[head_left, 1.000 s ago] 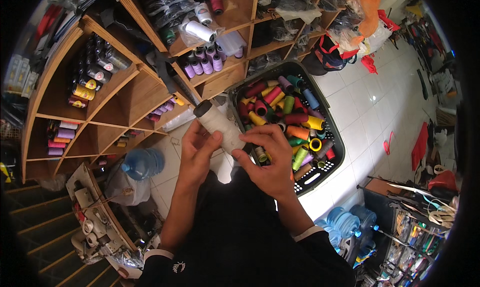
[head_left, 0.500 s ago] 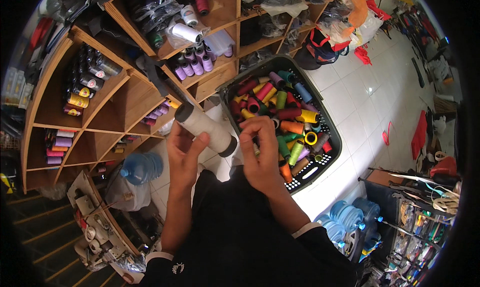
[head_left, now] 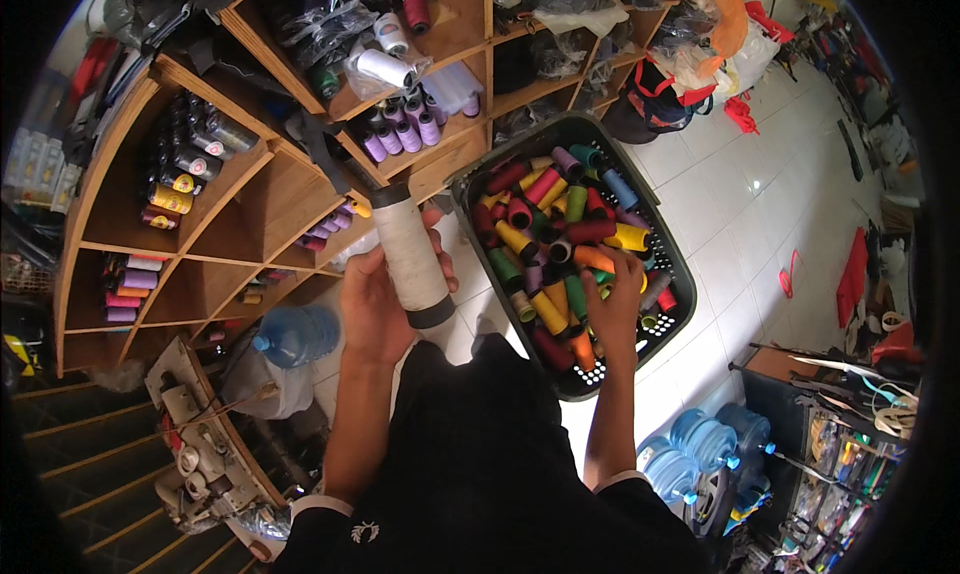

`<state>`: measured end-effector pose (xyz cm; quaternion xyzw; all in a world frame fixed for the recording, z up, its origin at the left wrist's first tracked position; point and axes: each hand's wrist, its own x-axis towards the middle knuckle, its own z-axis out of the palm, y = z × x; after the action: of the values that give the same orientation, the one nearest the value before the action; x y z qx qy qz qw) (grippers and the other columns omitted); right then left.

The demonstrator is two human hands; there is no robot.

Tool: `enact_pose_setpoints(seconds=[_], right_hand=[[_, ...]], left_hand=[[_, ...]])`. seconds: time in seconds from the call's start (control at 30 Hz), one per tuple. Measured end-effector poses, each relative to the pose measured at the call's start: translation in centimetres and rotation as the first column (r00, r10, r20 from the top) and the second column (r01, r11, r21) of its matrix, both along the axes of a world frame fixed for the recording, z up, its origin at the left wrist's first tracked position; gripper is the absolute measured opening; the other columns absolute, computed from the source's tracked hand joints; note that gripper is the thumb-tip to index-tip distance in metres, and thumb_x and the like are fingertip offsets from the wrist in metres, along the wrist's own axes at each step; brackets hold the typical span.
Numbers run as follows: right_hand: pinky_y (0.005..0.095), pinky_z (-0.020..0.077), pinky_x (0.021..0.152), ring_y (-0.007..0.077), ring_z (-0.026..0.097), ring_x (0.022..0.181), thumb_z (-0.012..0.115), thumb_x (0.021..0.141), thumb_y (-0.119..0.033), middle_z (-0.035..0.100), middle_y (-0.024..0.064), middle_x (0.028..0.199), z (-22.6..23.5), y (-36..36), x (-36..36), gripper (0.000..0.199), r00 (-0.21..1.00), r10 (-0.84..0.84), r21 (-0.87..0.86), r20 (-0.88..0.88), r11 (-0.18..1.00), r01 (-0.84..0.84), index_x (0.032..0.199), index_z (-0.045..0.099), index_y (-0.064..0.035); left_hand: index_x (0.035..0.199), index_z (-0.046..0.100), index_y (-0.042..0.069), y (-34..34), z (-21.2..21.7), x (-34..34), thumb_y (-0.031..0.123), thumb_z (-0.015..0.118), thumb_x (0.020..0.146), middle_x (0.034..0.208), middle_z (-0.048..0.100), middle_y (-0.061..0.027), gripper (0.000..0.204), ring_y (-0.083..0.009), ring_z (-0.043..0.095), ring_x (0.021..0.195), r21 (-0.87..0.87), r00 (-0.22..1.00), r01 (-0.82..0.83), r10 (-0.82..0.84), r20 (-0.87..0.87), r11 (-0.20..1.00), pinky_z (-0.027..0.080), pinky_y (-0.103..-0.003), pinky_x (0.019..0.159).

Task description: The person picks up thread spools from a black basket, briefly handles them, and places them onto a wooden shelf. The person repeats this process with multiple spools of different colors.

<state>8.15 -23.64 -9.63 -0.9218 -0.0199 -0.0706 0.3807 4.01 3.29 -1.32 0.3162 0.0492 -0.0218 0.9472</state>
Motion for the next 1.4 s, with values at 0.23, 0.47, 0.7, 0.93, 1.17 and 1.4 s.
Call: enact_pose_setpoints(seconds=[0.23,0.47,0.7,0.93,1.17,1.4], right_hand=[[0.0283,0.0478,0.072,0.0179,0.06,0.082,0.07,0.078,-0.002,0.061,0.0097,0.096,8.6,8.8,-1.4,0.028,0.939,0.266,0.666,0.216,0.663,-0.341,0.105,0.062,-0.0006],[0.031,0.0488,0.069,0.0227,0.061,0.081,0.073,0.074,0.0,0.062,0.0113,0.094,11.7,11.2,-0.6,0.03,0.833,0.213,0.466,0.511,0.746,-0.476,0.102,0.065,-0.0033],[0.0302,0.0486,0.067,0.0221,0.061,0.079,0.073,0.073,0.003,0.062,0.0122,0.091,12.3,12.2,-0.1,0.022,0.76,0.255,0.32,0.598,0.793,-0.518,0.094,0.067,-0.0026],[0.0297,0.0451,0.073,0.0225,0.057,0.083,0.065,0.083,-0.003,0.055,0.0123,0.094,10.9,12.0,0.5,0.012,0.806,0.209,0.486,0.553,0.705,-0.516,0.091,0.056,-0.0015],[0.024,0.0446,0.075,0.0117,0.053,0.085,0.06,0.086,0.001,0.051,0.0067,0.098,6.2,6.2,1.1,0.015,0.986,0.076,0.529,0.146,0.836,-0.143,0.099,0.053,-0.002],[0.0285,0.0476,0.078,0.0176,0.059,0.087,0.071,0.078,-0.004,0.058,0.0097,0.1,9.7,10.1,-1.2,0.036,0.892,0.448,0.62,0.057,0.685,-0.383,0.112,0.058,-0.0035]], left_hand=[[0.127,0.046,-0.002,-1.6,1.1,-0.7,0.027,0.057,0.086,0.107,0.057,-0.0111,0.052,-0.0214,0.059,0.092,0.494,0.993,-0.102,0.12,-0.006,0.863,0.051,-0.038,0.078],[0.114,0.05,0.002,-2.4,2.2,-1.0,0.001,0.074,0.077,0.098,0.047,-0.0037,0.045,-0.0127,0.05,0.096,0.699,0.944,-0.329,0.217,0.247,0.635,0.043,-0.027,0.085],[0.11,0.052,0.002,-2.0,2.6,-1.7,-0.001,0.076,0.073,0.095,0.045,-0.0035,0.044,-0.0126,0.048,0.092,0.834,0.89,-0.447,0.251,0.38,0.324,0.045,-0.027,0.082],[0.113,0.053,0.001,-1.8,2.8,-1.8,0.001,0.073,0.076,0.099,0.05,-0.0042,0.042,-0.0134,0.05,0.093,0.737,0.906,-0.42,0.299,0.301,0.529,0.043,-0.026,0.085],[0.124,0.048,-0.002,0.1,1.5,-1.7,0.026,0.056,0.089,0.108,0.059,-0.0108,0.046,-0.0186,0.059,0.094,0.395,0.98,-0.179,0.201,-0.014,0.901,0.048,-0.032,0.086],[0.125,0.047,-0.001,-0.1,1.1,-1.4,0.027,0.049,0.095,0.112,0.059,-0.0109,0.041,-0.019,0.059,0.102,0.343,0.967,-0.215,0.25,-0.058,0.914,0.045,-0.035,0.092]])
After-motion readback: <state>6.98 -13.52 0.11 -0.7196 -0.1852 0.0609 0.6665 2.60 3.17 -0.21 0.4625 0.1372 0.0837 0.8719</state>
